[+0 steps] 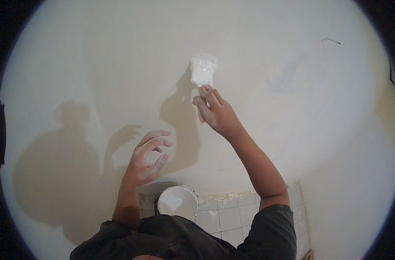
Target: The person applies plaster from a bucket onto a wall using a small spatula, patching holes and smoothing the surface.
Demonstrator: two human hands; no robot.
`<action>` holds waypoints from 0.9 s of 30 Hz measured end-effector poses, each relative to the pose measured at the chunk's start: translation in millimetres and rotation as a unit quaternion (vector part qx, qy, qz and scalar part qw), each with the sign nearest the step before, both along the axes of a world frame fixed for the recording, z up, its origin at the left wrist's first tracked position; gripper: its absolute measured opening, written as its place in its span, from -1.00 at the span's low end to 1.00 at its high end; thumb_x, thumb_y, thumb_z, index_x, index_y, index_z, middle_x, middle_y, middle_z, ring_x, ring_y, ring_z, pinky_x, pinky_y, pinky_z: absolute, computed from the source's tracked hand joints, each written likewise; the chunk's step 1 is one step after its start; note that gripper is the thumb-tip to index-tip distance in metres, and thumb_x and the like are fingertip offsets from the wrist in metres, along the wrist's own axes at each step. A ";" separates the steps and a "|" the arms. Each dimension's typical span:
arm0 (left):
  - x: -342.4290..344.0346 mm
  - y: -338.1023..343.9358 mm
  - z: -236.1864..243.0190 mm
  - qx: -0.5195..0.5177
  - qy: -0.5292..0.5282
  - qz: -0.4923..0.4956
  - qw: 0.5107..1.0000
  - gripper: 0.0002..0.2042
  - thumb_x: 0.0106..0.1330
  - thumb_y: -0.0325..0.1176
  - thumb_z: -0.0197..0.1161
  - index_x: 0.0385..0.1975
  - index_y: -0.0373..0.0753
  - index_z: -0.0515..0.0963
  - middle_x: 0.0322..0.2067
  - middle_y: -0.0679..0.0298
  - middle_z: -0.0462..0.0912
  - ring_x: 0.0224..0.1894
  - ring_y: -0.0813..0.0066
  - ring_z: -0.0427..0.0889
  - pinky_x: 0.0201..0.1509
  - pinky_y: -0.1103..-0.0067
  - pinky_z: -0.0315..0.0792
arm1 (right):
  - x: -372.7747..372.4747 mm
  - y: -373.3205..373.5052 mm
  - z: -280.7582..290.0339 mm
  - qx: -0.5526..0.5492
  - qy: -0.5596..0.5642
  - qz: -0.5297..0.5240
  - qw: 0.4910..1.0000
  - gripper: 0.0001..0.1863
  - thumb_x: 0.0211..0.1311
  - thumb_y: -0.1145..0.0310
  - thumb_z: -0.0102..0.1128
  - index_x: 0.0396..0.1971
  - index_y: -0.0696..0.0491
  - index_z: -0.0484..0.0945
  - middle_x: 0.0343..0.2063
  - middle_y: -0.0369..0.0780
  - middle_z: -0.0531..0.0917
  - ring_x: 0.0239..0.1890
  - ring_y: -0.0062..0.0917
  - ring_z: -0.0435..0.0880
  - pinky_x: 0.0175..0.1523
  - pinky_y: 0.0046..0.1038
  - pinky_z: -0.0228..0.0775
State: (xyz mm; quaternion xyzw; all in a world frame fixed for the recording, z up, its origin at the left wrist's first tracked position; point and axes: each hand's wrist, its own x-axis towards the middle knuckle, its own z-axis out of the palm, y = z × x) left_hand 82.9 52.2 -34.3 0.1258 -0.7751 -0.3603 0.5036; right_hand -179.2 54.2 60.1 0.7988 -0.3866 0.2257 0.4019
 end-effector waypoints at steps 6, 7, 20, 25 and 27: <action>-20.0 -24.6 -12.7 0.010 0.003 -0.047 0.999 -0.74 0.14 -0.57 0.26 -0.14 -0.24 0.58 0.10 0.13 0.53 0.11 0.26 0.52 -0.06 0.46 0.50 | -7.3 -6.0 2.0 0.027 -0.012 -0.005 1.000 -0.60 -0.11 0.61 0.32 -0.15 0.15 0.56 -0.11 -0.12 0.50 0.03 -0.23 0.59 -0.04 -0.31 0.67; -23.0 -26.5 -14.4 0.018 0.007 -0.055 0.998 -0.73 0.14 -0.54 0.28 -0.13 -0.21 0.57 0.09 0.15 0.54 0.12 0.24 0.51 -0.07 0.46 0.48 | -8.2 -6.3 2.7 0.026 -0.013 -0.010 1.000 -0.60 -0.11 0.61 0.32 -0.15 0.15 0.56 -0.11 -0.12 0.50 0.03 -0.23 0.59 -0.04 -0.31 0.67; -21.2 -27.1 -11.2 0.020 0.007 -0.055 0.998 -0.73 0.14 -0.54 0.29 -0.13 -0.24 0.59 0.08 0.10 0.54 0.10 0.21 0.53 -0.08 0.45 0.49 | 5.4 27.3 -11.8 0.186 -0.004 -0.068 0.980 -0.68 0.09 0.55 0.26 -0.11 0.28 0.59 -0.12 -0.11 0.54 -0.07 -0.26 0.61 -0.08 -0.36 0.62; -14.3 -22.5 -6.9 0.018 -0.006 -0.031 0.999 -0.73 0.14 -0.55 0.29 -0.12 -0.23 0.59 0.09 0.13 0.54 0.09 0.25 0.54 -0.08 0.47 0.49 | -11.1 33.9 11.9 0.317 -0.099 -0.035 0.943 -0.79 0.20 0.38 0.31 -0.19 0.11 0.67 -0.25 -0.15 0.68 -0.22 -0.28 0.67 -0.08 -0.32 0.57; -9.7 -18.3 3.9 0.020 -0.012 -0.029 0.999 -0.74 0.16 -0.55 0.27 -0.12 -0.24 0.58 0.12 0.12 0.52 0.11 0.26 0.52 -0.05 0.46 0.50 | -26.9 26.4 38.7 0.278 -0.050 -0.038 0.959 -0.79 0.19 0.40 0.32 -0.19 0.11 0.67 -0.25 -0.13 0.69 -0.23 -0.26 0.68 -0.10 -0.32 0.56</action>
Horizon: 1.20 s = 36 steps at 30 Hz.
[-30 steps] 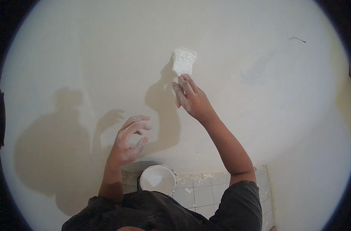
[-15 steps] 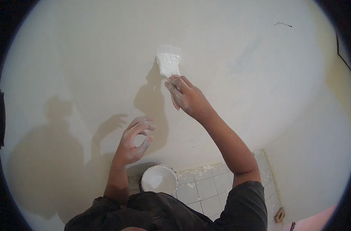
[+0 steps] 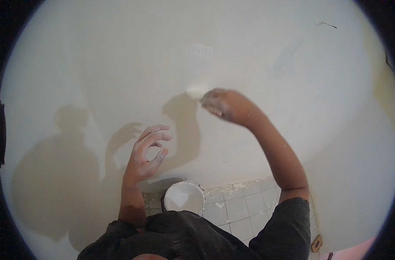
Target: The person applies plaster from a bucket onto a wall using a small spatula, patching holes and smoothing the surface.
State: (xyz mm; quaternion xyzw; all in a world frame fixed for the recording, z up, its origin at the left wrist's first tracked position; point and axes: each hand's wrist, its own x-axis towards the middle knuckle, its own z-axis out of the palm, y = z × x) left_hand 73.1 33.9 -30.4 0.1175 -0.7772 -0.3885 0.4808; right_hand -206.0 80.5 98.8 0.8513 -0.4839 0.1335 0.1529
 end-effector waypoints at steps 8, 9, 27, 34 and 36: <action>1.3 9.8 1.2 -0.004 -0.003 0.032 0.999 -0.74 0.17 -0.55 0.25 -0.12 -0.25 0.58 0.14 0.11 0.51 0.10 0.28 0.52 -0.04 0.47 0.50 | -8.8 -22.4 143.1 -0.181 0.079 0.086 0.976 -0.84 0.21 0.39 0.29 -0.26 0.12 0.67 -0.33 -0.14 0.71 -0.37 -0.19 0.65 -0.19 -0.27 0.51; 0.3 11.0 0.4 -0.005 0.000 0.035 0.999 -0.74 0.16 -0.56 0.27 -0.13 -0.25 0.57 0.12 0.11 0.52 0.10 0.25 0.53 -0.06 0.46 0.49 | -1.1 -17.9 155.0 -0.205 0.075 0.074 0.973 -0.84 0.20 0.39 0.30 -0.26 0.12 0.66 -0.33 -0.14 0.71 -0.38 -0.21 0.64 -0.21 -0.29 0.52; -5.4 32.2 -19.3 0.006 -0.017 0.035 0.999 -0.70 0.12 -0.57 0.29 -0.12 -0.23 0.57 0.10 0.10 0.51 0.10 0.17 0.52 -0.04 0.43 0.47 | -3.3 -12.2 -26.7 0.103 0.222 0.000 0.970 -0.69 0.09 0.39 0.30 -0.13 0.11 0.60 -0.05 -0.10 0.63 -0.03 -0.32 0.64 -0.20 -0.29 0.63; -17.5 30.6 29.1 -0.055 0.024 0.019 0.998 -0.72 0.13 -0.57 0.26 -0.12 -0.25 0.58 0.12 0.09 0.53 0.13 0.21 0.52 -0.06 0.44 0.51 | -14.4 -27.7 101.6 -0.097 0.159 0.033 0.982 -0.84 0.21 0.36 0.28 -0.21 -0.04 0.70 -0.26 -0.27 0.73 -0.29 -0.37 0.69 -0.23 -0.37 0.59; -19.1 26.2 39.0 -0.083 0.022 0.011 0.996 -0.72 0.13 -0.57 0.26 -0.13 -0.26 0.58 0.12 0.09 0.53 0.13 0.20 0.51 -0.07 0.44 0.51 | -16.3 -28.3 144.7 -0.204 0.204 0.066 0.955 -0.81 0.20 0.41 0.28 -0.19 -0.04 0.70 -0.24 -0.28 0.73 -0.29 -0.35 0.69 -0.20 -0.38 0.59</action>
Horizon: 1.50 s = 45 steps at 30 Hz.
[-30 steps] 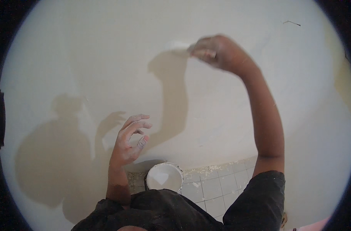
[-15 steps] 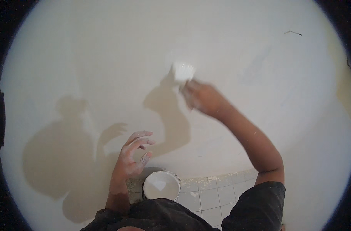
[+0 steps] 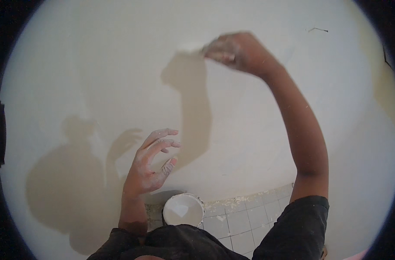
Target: The person applies plaster from a bucket onto a wall using a small spatula, patching holes and smoothing the surface.
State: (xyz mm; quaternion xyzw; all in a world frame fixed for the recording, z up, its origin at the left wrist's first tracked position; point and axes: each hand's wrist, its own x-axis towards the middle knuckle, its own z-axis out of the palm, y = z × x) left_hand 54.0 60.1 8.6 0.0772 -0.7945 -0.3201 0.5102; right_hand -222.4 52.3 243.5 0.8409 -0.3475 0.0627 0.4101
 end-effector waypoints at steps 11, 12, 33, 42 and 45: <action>19.1 -24.8 27.3 -0.030 0.016 0.046 0.998 -0.73 0.13 -0.55 0.26 -0.13 -0.25 0.58 0.12 0.06 0.52 0.12 0.21 0.52 -0.06 0.44 0.50 | 29.1 -11.8 -20.4 -0.111 0.007 0.015 0.994 -0.72 0.13 0.59 0.24 -0.12 0.20 0.56 -0.31 -0.10 0.62 -0.34 -0.26 0.59 -0.23 -0.32 0.57; 22.4 -26.2 29.3 -0.029 0.022 0.048 0.998 -0.72 0.13 -0.54 0.26 -0.13 -0.24 0.58 0.12 0.06 0.52 0.12 0.21 0.52 -0.05 0.44 0.50 | 30.2 -10.3 -39.0 -0.090 0.006 0.017 0.996 -0.69 0.11 0.60 0.24 -0.09 0.22 0.55 -0.30 -0.09 0.62 -0.34 -0.27 0.60 -0.22 -0.32 0.58; 34.0 -32.1 22.0 0.009 -0.008 0.016 1.000 -0.71 0.12 -0.57 0.26 -0.12 -0.25 0.58 0.13 0.10 0.51 0.14 0.22 0.51 -0.04 0.45 0.49 | 50.7 4.9 38.2 -0.133 -0.098 -0.059 0.984 -0.85 0.18 0.29 0.31 -0.26 -0.07 0.70 -0.41 -0.30 0.73 -0.33 -0.41 0.69 -0.25 -0.36 0.54; 27.9 -29.4 13.1 0.027 -0.024 -0.006 0.999 -0.71 0.11 -0.57 0.27 -0.12 -0.23 0.59 0.14 0.11 0.51 0.14 0.20 0.50 -0.06 0.44 0.50 | 6.2 -0.9 -82.2 0.002 -0.019 -0.053 0.998 -0.51 0.01 0.50 0.35 0.02 0.24 0.53 -0.06 -0.02 0.59 -0.25 -0.32 0.64 -0.28 -0.38 0.64; 29.2 -33.6 5.0 0.032 -0.040 -0.005 0.999 -0.71 0.12 -0.56 0.29 -0.12 -0.22 0.58 0.14 0.11 0.49 0.17 0.14 0.49 0.04 0.39 0.48 | 9.3 0.2 -150.5 0.093 0.005 -0.011 0.996 -0.47 -0.03 0.44 0.36 0.02 0.26 0.54 -0.06 0.01 0.59 -0.16 -0.24 0.66 -0.20 -0.32 0.65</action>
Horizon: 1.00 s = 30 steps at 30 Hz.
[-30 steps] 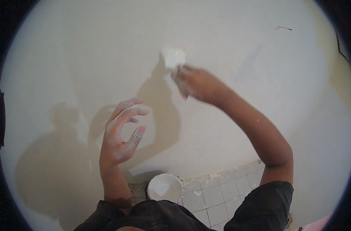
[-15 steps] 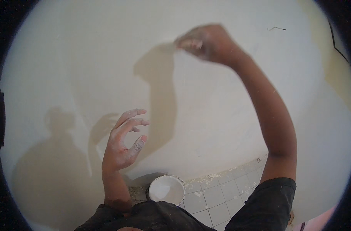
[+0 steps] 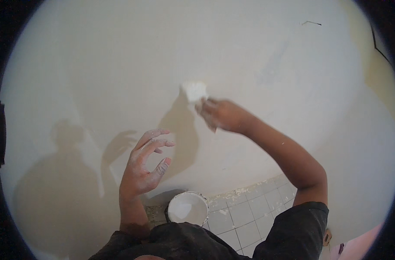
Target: The person applies plaster from a bucket onto a wall using a small spatula, patching holes and smoothing the surface.
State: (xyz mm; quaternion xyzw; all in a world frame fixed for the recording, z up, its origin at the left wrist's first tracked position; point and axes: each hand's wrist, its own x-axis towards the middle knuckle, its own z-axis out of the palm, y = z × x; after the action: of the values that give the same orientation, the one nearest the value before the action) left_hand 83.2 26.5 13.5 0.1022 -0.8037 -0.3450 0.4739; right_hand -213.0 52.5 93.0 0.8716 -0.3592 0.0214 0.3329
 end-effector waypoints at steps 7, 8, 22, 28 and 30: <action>-6.2 5.3 -0.2 0.012 -0.020 -0.030 0.999 -0.72 0.14 -0.57 0.29 -0.13 -0.25 0.55 0.13 0.08 0.48 0.22 0.05 0.45 0.26 0.29 0.36 | -39.8 1.3 -3.8 0.234 -0.099 -0.110 0.961 -0.74 0.33 0.30 0.19 -0.04 0.05 0.64 -0.17 -0.09 0.71 -0.14 -0.24 0.69 0.03 -0.22 0.55; -7.9 3.0 -2.7 0.015 -0.022 -0.028 0.999 -0.72 0.14 -0.57 0.29 -0.13 -0.25 0.55 0.13 0.08 0.48 0.22 0.05 0.45 0.26 0.29 0.36 | -32.5 0.3 20.2 0.255 -0.174 -0.175 0.935 -0.76 0.28 0.35 0.23 -0.08 0.03 0.67 -0.17 -0.11 0.72 -0.14 -0.23 0.69 0.02 -0.24 0.55; -19.6 11.1 -2.1 -0.026 0.034 -0.016 0.999 -0.67 0.11 -0.58 0.26 -0.08 -0.23 0.55 0.15 0.11 0.50 0.15 0.21 0.50 -0.03 0.43 0.50 | -27.1 24.7 115.3 -0.191 -0.078 -0.015 0.978 -0.70 0.14 0.54 0.30 -0.09 0.18 0.59 -0.28 -0.11 0.66 -0.31 -0.26 0.64 -0.25 -0.36 0.56; -11.5 12.4 8.1 -0.059 0.048 0.018 0.997 -0.64 0.10 -0.59 0.25 -0.06 -0.24 0.55 0.14 0.09 0.50 0.14 0.21 0.51 -0.04 0.44 0.50 | -14.9 30.1 34.2 0.032 -0.047 -0.037 0.998 -0.72 0.13 0.55 0.27 -0.12 0.19 0.59 -0.29 -0.12 0.62 -0.29 -0.28 0.62 -0.21 -0.33 0.57; -11.6 16.1 7.2 -0.054 0.046 0.015 0.997 -0.64 0.10 -0.59 0.25 -0.05 -0.23 0.55 0.14 0.09 0.50 0.14 0.21 0.51 -0.04 0.44 0.50 | -8.2 38.4 29.2 0.140 -0.043 -0.106 0.983 -0.77 0.18 0.52 0.25 -0.15 0.17 0.62 -0.30 -0.13 0.62 -0.28 -0.29 0.63 -0.20 -0.33 0.58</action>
State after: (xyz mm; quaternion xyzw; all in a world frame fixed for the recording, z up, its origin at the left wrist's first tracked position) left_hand 71.6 42.6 20.7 0.0728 -0.7971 -0.2981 0.5202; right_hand -221.2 90.8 122.2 0.8648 -0.4632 -0.0277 0.1920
